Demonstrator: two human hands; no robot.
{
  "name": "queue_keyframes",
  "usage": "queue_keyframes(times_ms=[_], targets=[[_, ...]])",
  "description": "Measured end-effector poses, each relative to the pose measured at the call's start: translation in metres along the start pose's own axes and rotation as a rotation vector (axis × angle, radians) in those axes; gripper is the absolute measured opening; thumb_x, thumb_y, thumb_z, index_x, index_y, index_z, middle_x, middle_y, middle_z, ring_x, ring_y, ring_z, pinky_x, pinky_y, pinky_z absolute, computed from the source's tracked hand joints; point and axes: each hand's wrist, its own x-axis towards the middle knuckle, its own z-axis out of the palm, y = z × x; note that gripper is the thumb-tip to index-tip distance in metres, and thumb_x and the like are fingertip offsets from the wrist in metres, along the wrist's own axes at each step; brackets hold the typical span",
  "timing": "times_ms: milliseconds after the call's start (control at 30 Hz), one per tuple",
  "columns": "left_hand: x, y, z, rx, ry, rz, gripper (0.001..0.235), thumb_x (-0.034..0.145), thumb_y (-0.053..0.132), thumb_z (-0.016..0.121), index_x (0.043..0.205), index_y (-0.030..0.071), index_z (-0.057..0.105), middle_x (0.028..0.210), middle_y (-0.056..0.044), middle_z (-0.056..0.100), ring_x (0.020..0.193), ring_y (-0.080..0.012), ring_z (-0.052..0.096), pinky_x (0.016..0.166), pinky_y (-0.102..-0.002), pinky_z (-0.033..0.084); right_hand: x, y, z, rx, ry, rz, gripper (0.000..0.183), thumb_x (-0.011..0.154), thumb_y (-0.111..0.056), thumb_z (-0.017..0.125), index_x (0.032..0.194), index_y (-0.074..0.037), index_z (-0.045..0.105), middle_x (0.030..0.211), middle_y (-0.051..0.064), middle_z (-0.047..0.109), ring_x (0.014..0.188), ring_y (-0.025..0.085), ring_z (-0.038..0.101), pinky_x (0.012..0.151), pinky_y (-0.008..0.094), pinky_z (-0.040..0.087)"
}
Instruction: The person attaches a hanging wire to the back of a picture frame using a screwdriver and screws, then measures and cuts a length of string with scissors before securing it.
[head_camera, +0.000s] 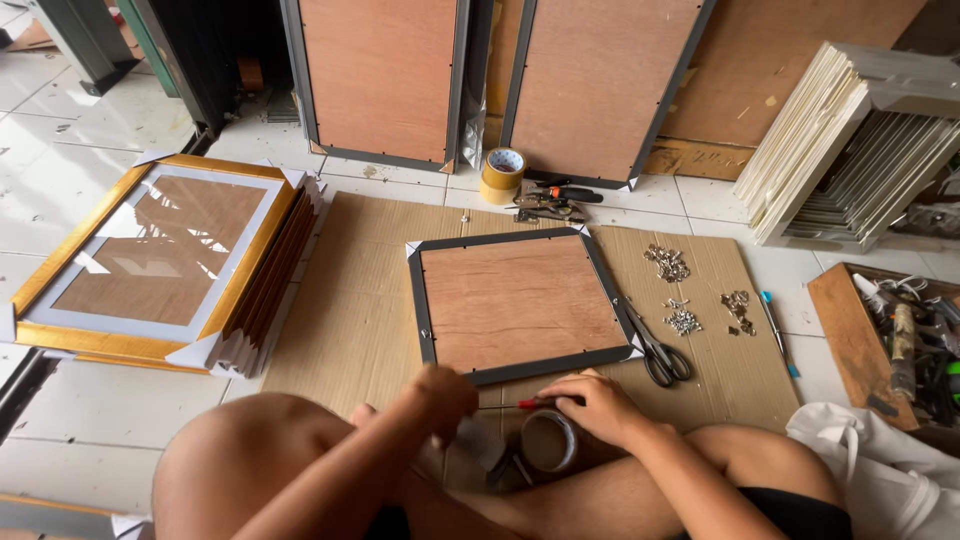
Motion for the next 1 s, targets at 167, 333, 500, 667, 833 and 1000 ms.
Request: queue_keyframes(times_ms=[167, 333, 500, 667, 833, 1000], targets=[[-0.054, -0.026, -0.049, -0.834, 0.267, -0.005, 0.034, 0.084, 0.029, 0.081, 0.114, 0.019, 0.068, 0.096, -0.004, 0.078, 0.081, -0.0213, 0.071, 0.064, -0.040, 0.053, -0.002, -0.040, -0.010, 0.370, -0.025, 0.019, 0.026, 0.097, -0.015, 0.067, 0.108, -0.023, 0.089, 0.109, -0.008, 0.093, 0.107, 0.007, 0.083, 0.097, 0.026, 0.059], [-0.070, 0.001, -0.056, -1.599, 0.455, 0.308, 0.024, 0.091, 0.013, 0.079, 0.107, 0.001, 0.065, 0.080, -0.014, 0.074, 0.064, -0.0233, 0.075, 0.053, -0.035, 0.061, 0.001, -0.044, -0.007, 0.642, 0.109, -0.203, 0.054, 0.097, -0.034, 0.071, 0.149, -0.021, 0.074, 0.149, -0.004, 0.078, 0.127, 0.016, 0.067, 0.092, 0.033, 0.059], [-0.049, 0.008, -0.043, -1.716, 0.548, 0.357, 0.049, 0.089, 0.036, 0.087, 0.123, 0.005, 0.067, 0.091, -0.003, 0.069, 0.080, -0.0142, 0.065, 0.070, -0.029, 0.053, -0.018, -0.099, 0.003, 1.011, -0.109, -0.274, 0.047, 0.097, -0.015, 0.070, 0.144, -0.012, 0.065, 0.108, -0.004, 0.056, 0.100, 0.011, 0.050, 0.090, 0.033, 0.044], [-0.031, -0.016, -0.026, -1.704, 0.628, 0.097, 0.046, 0.098, 0.040, 0.083, 0.116, 0.008, 0.056, 0.085, -0.009, 0.068, 0.070, -0.0200, 0.068, 0.063, -0.035, 0.056, 0.003, -0.075, -0.004, 0.753, 0.061, -0.106, 0.037, 0.097, -0.047, 0.077, 0.111, -0.013, 0.081, 0.101, 0.001, 0.083, 0.089, 0.014, 0.072, 0.082, 0.029, 0.053], [0.055, -0.049, 0.049, -0.553, 0.435, -0.086, 0.044, 0.115, 0.054, 0.054, 0.143, 0.022, 0.045, 0.114, -0.017, 0.056, 0.069, -0.0321, 0.064, 0.055, -0.052, 0.048, 0.015, -0.033, -0.038, 1.289, 0.560, -0.198, 0.014, 0.096, -0.016, 0.075, 0.092, -0.003, 0.078, 0.082, 0.008, 0.073, 0.068, 0.014, 0.052, 0.068, 0.033, 0.041], [-0.059, -0.003, -0.035, -0.719, -0.118, -0.164, 0.072, 0.097, 0.053, 0.075, 0.159, 0.031, 0.046, 0.156, -0.005, 0.062, 0.136, -0.0347, 0.063, 0.101, -0.055, 0.051, 0.003, -0.024, -0.057, 1.348, 0.400, -0.183, 0.039, 0.120, -0.031, 0.054, 0.113, -0.001, 0.077, 0.071, -0.001, 0.057, 0.064, 0.012, 0.045, 0.068, 0.032, 0.042]])
